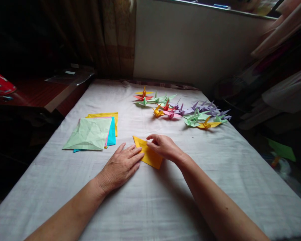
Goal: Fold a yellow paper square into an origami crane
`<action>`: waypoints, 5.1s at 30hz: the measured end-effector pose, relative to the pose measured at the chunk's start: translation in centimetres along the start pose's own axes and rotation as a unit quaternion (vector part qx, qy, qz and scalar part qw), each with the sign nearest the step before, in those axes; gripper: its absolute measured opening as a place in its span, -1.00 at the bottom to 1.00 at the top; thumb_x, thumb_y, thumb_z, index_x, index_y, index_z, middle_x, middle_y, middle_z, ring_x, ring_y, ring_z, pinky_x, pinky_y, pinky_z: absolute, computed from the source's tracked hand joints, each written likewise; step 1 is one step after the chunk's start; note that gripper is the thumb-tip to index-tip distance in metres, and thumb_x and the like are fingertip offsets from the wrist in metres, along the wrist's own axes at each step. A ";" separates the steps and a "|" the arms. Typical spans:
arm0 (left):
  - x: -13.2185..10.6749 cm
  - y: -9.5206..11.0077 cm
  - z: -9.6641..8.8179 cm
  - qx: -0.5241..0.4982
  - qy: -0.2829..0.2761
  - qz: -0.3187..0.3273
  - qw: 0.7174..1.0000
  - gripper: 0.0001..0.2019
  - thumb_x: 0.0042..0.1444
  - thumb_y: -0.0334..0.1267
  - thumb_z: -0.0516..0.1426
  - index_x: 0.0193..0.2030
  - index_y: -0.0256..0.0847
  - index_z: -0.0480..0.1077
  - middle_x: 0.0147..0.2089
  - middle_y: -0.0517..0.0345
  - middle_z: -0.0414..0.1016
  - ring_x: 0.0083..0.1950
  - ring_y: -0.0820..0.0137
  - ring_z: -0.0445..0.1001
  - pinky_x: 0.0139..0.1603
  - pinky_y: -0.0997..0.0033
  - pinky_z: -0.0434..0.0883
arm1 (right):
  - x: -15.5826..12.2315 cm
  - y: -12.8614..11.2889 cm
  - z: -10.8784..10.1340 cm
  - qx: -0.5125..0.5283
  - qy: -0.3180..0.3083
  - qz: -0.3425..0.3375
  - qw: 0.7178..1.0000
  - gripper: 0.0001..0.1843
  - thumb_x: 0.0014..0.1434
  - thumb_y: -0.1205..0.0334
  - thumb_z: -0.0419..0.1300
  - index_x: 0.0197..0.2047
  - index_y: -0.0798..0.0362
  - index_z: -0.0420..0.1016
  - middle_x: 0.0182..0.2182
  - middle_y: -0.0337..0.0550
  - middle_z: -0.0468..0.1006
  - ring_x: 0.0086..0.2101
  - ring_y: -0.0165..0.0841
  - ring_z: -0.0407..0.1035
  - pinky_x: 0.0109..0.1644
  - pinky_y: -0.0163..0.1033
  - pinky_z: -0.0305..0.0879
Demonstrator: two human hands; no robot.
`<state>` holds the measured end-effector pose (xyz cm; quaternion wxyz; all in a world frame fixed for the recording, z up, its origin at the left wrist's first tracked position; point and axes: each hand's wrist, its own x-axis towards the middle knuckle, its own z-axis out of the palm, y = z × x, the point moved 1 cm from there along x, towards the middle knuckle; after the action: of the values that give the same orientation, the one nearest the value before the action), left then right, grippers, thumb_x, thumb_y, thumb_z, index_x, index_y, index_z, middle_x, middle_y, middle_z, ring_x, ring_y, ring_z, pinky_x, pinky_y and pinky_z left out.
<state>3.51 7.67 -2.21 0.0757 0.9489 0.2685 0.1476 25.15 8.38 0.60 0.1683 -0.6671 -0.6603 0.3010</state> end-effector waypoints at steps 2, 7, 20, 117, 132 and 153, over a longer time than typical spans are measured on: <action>-0.1 -0.1 0.1 -0.004 -0.006 -0.004 1.000 -0.65 0.34 -0.26 -0.01 0.21 -0.09 0.38 0.28 0.04 0.41 0.32 0.19 0.32 0.42 -0.13 0.00 | -1.5 0.8 -0.1 0.031 0.014 0.009 0.999 -0.61 0.22 0.14 0.10 0.07 0.05 0.49 -0.44 -0.24 0.56 -0.47 -0.40 0.37 -0.39 -0.33 0.24; -0.2 0.0 0.1 -0.006 -0.003 -0.019 1.000 -0.65 0.34 -0.23 0.00 0.21 -0.07 0.39 0.28 0.05 0.40 0.32 0.15 0.31 0.41 -0.19 -0.03 | -6.3 2.9 0.1 0.105 0.006 -0.046 0.993 -0.36 0.05 0.35 0.07 0.23 -0.01 0.33 -0.17 -0.17 0.57 -0.35 -0.39 0.44 -0.27 -0.30 0.39; -0.1 0.1 0.0 -0.006 -0.006 -0.023 1.000 -0.66 0.34 -0.19 0.01 0.19 -0.06 0.41 0.27 0.06 0.42 0.33 0.12 0.28 0.42 -0.19 -0.03 | -8.1 2.9 3.0 -0.245 0.263 -0.246 0.900 -0.83 0.26 0.24 0.20 -0.12 -0.16 0.58 0.27 -0.04 0.31 0.26 -0.13 0.15 0.17 0.00 0.20; -0.5 1.6 -0.5 0.026 -0.032 0.030 0.999 -0.58 0.34 -0.06 0.02 0.27 -0.09 0.31 0.27 0.09 0.42 0.31 0.20 0.33 0.41 0.03 -0.02 | -7.0 2.3 3.8 -0.283 0.077 -0.146 0.945 -0.35 0.33 -0.12 0.05 0.40 -0.10 0.15 0.41 0.09 -0.01 0.38 0.00 -0.14 0.37 0.27 -0.17; -0.9 0.8 -2.0 -0.028 -0.192 0.021 0.981 -0.36 0.25 0.03 0.10 0.42 -0.08 0.09 0.44 -0.01 0.12 0.46 0.11 0.07 0.44 -0.13 -0.17 | -8.6 5.1 1.9 -0.315 0.057 -0.056 0.946 -0.39 0.33 -0.05 0.08 0.39 -0.16 0.15 0.41 0.07 0.01 0.36 0.04 -0.08 0.34 0.26 -0.07; -1.0 -1.0 -2.4 -0.084 -0.078 -0.009 0.993 -0.76 0.29 -0.23 0.08 0.01 0.06 0.50 0.21 0.10 0.46 0.27 0.12 0.35 0.35 -0.29 -0.04 | -7.1 1.8 2.2 -0.273 0.141 -0.101 0.946 -0.49 0.23 0.05 0.22 0.20 0.06 0.42 0.29 0.15 0.29 0.26 0.00 0.17 0.30 0.17 0.08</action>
<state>1.45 8.14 -0.39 0.1768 0.9454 0.2569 0.0944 25.60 0.93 -0.94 0.1006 -0.6530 -0.7506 -0.0065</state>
